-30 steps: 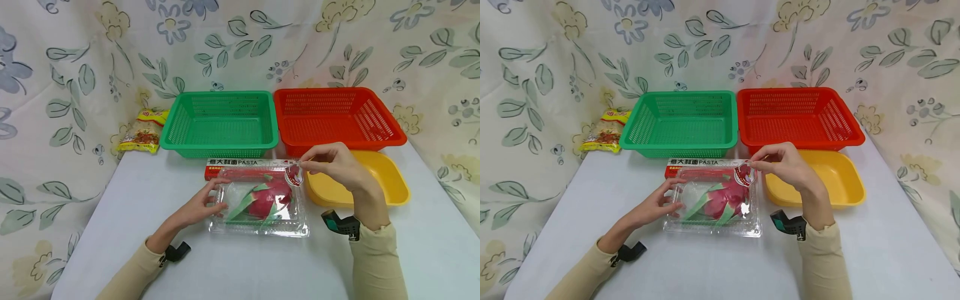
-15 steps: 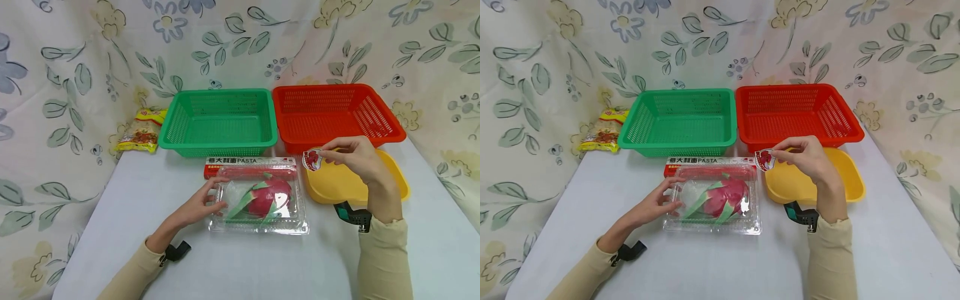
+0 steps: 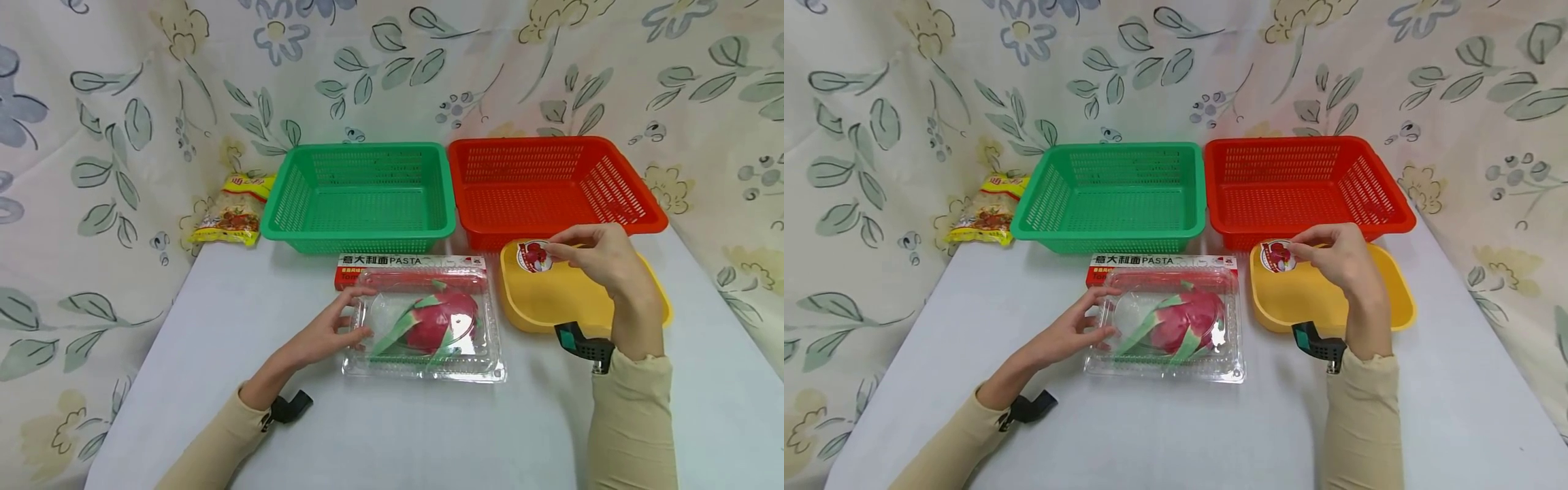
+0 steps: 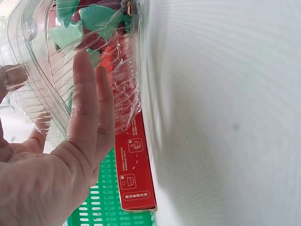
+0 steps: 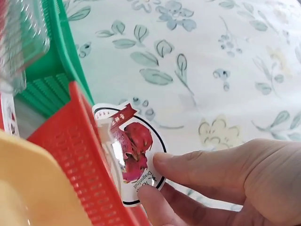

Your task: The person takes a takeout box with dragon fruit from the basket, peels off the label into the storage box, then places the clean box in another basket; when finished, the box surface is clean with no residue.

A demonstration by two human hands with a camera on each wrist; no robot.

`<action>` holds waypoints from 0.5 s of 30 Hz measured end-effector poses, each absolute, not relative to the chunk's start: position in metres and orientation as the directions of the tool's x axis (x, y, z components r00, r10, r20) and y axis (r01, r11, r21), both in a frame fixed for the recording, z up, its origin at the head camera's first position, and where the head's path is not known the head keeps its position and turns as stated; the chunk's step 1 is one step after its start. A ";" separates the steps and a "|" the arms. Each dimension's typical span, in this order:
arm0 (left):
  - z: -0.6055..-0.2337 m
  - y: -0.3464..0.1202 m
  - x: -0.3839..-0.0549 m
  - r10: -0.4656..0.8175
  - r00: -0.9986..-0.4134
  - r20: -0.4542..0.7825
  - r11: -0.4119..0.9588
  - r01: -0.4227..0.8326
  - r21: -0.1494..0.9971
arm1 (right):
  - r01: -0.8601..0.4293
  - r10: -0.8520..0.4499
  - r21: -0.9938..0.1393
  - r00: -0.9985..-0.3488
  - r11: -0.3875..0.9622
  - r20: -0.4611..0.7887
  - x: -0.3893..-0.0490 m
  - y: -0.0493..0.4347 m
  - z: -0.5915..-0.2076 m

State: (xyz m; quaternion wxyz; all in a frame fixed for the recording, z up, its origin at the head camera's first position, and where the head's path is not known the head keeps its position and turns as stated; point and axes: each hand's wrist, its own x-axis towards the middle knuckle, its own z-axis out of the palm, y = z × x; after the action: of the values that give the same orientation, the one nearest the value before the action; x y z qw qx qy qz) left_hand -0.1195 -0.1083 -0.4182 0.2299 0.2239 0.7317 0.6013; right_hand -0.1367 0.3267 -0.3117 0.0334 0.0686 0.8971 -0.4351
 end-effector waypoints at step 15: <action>-0.418 -0.109 -0.119 0.603 -0.794 -0.076 0.177 0.040 0.983 | 0.259 0.142 -0.688 -0.964 0.678 -0.224 -0.149 0.345 -0.333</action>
State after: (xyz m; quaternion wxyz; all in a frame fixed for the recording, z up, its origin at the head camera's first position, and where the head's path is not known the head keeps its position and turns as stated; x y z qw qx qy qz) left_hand -0.1194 -0.1086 -0.4178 0.2334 0.2197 0.7307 0.6027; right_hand -0.1491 0.3446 -0.3332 0.0762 0.1099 0.9128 -0.3859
